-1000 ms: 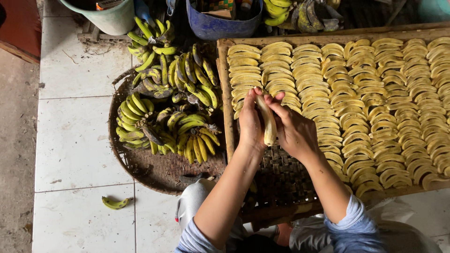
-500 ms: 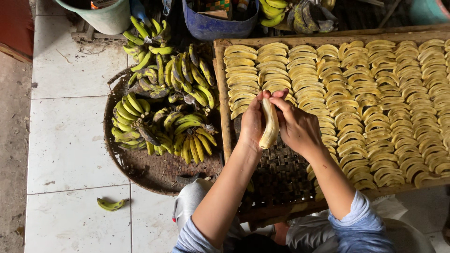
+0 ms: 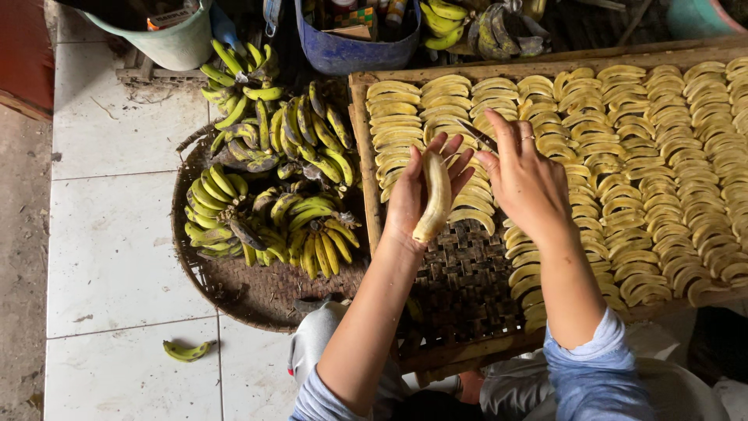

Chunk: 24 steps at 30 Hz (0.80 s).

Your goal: The person sits at a woven drying tray and peels bananas one at a time, using a small knife to trim the peel and by hand to strip it off. Peeled bananas are placed in rows on the tray and discarded peels are dropped aside.

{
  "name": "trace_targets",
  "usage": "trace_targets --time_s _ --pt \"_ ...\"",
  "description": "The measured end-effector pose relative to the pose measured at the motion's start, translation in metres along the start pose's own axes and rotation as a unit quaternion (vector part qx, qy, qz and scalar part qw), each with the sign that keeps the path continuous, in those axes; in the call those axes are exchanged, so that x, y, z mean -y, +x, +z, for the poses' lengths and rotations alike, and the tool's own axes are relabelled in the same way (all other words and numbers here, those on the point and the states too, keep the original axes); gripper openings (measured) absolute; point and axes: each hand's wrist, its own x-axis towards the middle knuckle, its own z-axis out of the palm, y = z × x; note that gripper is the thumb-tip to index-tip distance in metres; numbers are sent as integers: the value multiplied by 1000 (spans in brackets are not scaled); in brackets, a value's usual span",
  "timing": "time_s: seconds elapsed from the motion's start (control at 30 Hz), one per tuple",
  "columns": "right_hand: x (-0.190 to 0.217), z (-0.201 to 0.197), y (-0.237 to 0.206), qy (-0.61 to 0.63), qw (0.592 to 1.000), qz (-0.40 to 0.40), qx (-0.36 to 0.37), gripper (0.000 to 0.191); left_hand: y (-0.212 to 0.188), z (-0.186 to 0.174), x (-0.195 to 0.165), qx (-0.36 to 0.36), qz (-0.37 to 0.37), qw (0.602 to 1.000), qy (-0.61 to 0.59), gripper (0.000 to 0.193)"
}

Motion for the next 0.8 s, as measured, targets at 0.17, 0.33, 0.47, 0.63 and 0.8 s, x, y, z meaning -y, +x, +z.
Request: trace_targets --time_s 0.17,0.33,0.47,0.63,0.8 --pt "16 -12 -3 240 932 -270 -5 45 -2 -10 -11 18 -40 999 -19 59" --pt "10 5 -1 218 941 -258 3 36 1 -25 -20 41 -48 997 -36 53" --pt "-12 27 -6 391 902 -182 -2 27 4 -24 -46 -195 69 978 -34 47" --pt "-23 110 22 356 911 -92 187 31 -5 -26 -96 -213 273 934 -93 41" --pt "-15 198 45 236 912 -18 335 34 -6 -33 -96 -164 263 944 -108 39"
